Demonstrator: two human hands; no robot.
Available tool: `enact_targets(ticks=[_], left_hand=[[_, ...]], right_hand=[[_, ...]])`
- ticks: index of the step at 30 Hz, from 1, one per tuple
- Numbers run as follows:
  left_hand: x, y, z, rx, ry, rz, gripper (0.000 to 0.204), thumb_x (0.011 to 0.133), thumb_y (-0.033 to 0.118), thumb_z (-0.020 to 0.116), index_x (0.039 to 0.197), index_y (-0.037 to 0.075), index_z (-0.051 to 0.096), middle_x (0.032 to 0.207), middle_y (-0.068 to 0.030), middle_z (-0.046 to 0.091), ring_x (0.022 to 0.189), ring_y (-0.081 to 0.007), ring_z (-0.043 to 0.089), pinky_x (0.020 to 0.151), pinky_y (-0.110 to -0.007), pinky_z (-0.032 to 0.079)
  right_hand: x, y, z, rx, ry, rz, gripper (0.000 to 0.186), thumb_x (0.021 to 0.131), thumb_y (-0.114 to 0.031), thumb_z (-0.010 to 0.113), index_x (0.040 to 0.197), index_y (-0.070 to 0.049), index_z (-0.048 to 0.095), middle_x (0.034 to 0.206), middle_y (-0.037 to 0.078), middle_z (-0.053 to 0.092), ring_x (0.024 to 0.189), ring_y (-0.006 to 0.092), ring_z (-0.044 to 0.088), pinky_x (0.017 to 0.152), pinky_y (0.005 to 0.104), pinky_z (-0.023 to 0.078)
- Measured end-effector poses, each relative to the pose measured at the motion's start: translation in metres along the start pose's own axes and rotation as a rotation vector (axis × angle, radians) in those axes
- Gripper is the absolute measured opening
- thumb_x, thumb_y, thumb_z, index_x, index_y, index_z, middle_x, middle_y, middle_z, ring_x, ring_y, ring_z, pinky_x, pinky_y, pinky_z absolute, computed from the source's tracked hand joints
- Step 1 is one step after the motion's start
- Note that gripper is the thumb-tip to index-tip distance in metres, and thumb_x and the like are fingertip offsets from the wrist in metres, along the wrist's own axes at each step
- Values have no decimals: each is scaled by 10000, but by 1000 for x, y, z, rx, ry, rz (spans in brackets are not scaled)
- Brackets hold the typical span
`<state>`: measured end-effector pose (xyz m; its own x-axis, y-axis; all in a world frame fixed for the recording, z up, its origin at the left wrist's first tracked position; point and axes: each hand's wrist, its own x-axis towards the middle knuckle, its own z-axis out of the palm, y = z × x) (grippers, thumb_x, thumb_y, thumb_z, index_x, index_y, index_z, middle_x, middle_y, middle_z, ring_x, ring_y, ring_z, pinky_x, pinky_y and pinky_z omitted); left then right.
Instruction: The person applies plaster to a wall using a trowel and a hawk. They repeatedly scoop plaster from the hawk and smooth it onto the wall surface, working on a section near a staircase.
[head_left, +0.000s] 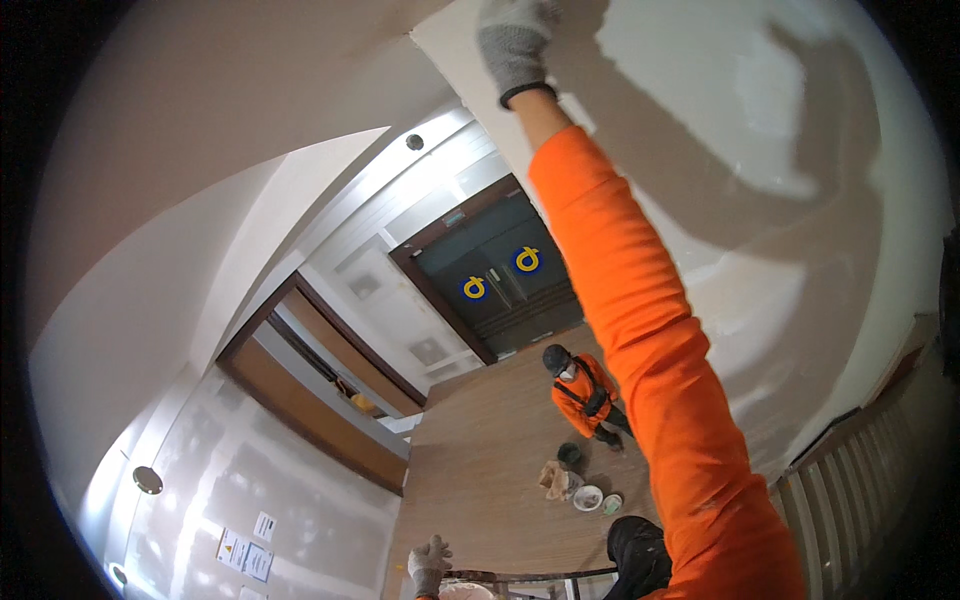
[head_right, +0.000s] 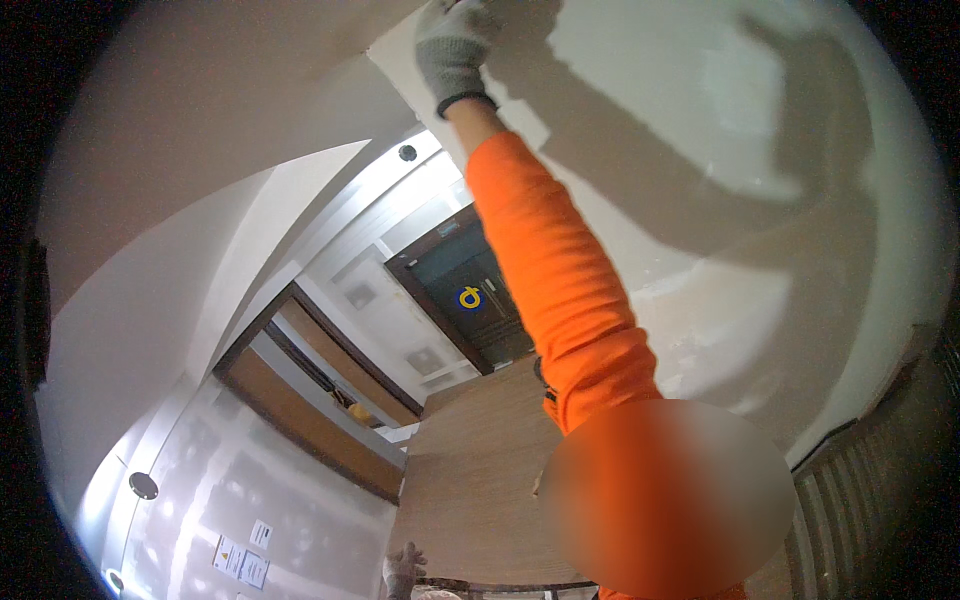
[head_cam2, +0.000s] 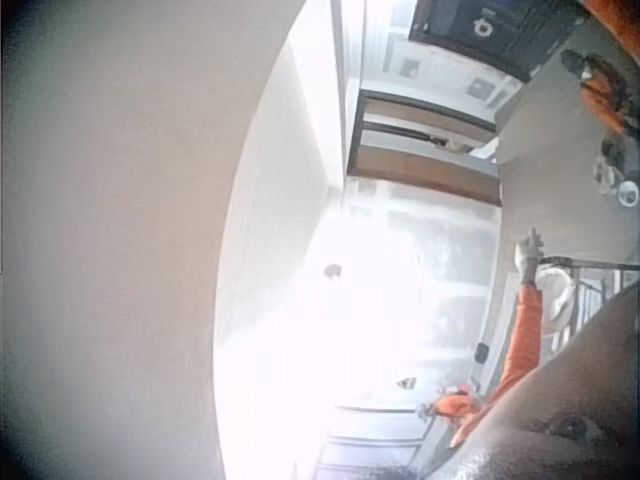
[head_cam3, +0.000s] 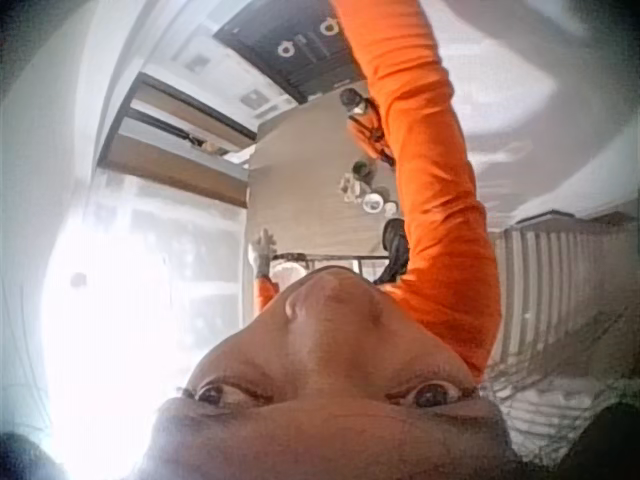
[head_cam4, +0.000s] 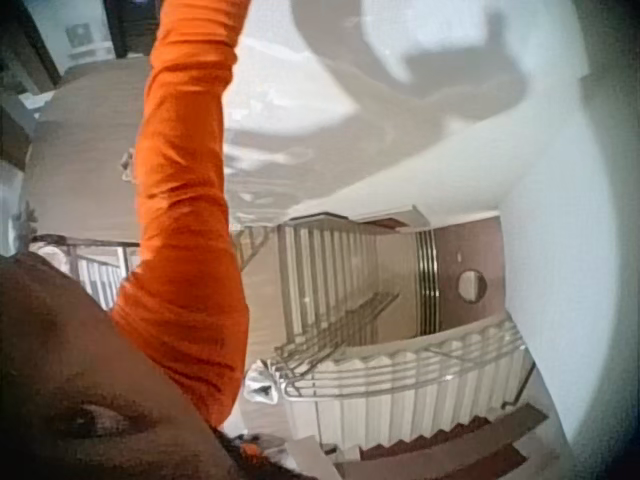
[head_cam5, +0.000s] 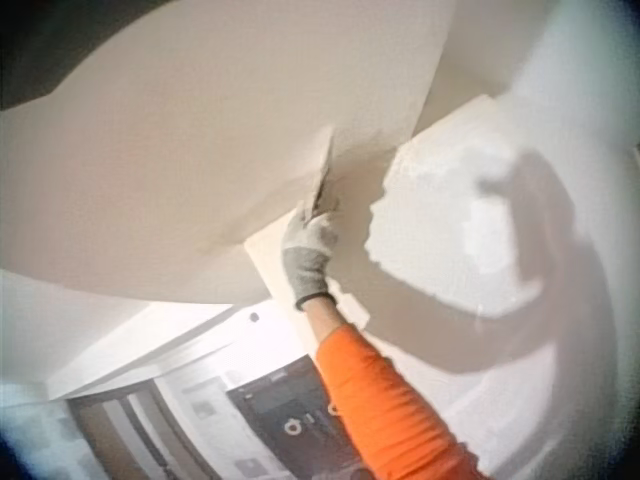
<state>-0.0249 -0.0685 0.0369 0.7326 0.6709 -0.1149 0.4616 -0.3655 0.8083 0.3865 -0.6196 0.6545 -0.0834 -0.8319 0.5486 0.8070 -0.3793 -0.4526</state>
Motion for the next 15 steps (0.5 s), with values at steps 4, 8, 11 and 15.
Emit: enact_targets(ticks=[4, 8, 11, 15], left_hand=[[1, -1, 8, -15, 19, -23, 508, 1039, 413, 610, 1040, -68, 774, 854, -139, 779, 666, -198, 738, 554, -331, 599], [-5, 14, 9, 100, 34, 43, 522, 1047, 450, 615, 950, -41, 765, 710, -113, 735, 491, -183, 642, 480, -328, 522], [-5, 20, 3, 102, 12, 3, 528, 1039, 459, 616, 968, -40, 772, 746, -117, 750, 538, -184, 669, 514, -329, 547], [-5, 13, -4, 76, -10, 12, 563, 1027, 484, 613, 996, -55, 774, 787, -128, 769, 609, -192, 710, 557, -335, 587]], right_hand=[[-90, -38, 44, -247, -226, -56, 544, 973, -357, 683, 1294, 58, 538, 1063, 203, 678, 996, 352, 706, 828, 437, 569], [-152, -91, 54, 301, -52, -35, 829, 974, -230, 648, 1580, 126, 207, 1374, 362, 508, 1227, 462, 598, 1039, 487, 497], [-201, -115, 20, 526, -342, 45, 851, 949, -194, 677, 1608, 90, 220, 1625, 341, 305, 1499, 509, 334, 1275, 483, 273], [-219, -111, -22, 591, -495, -48, 678, 988, -163, 620, 1569, 50, 343, 1511, 346, 465, 1411, 479, 479, 1218, 494, 378]])
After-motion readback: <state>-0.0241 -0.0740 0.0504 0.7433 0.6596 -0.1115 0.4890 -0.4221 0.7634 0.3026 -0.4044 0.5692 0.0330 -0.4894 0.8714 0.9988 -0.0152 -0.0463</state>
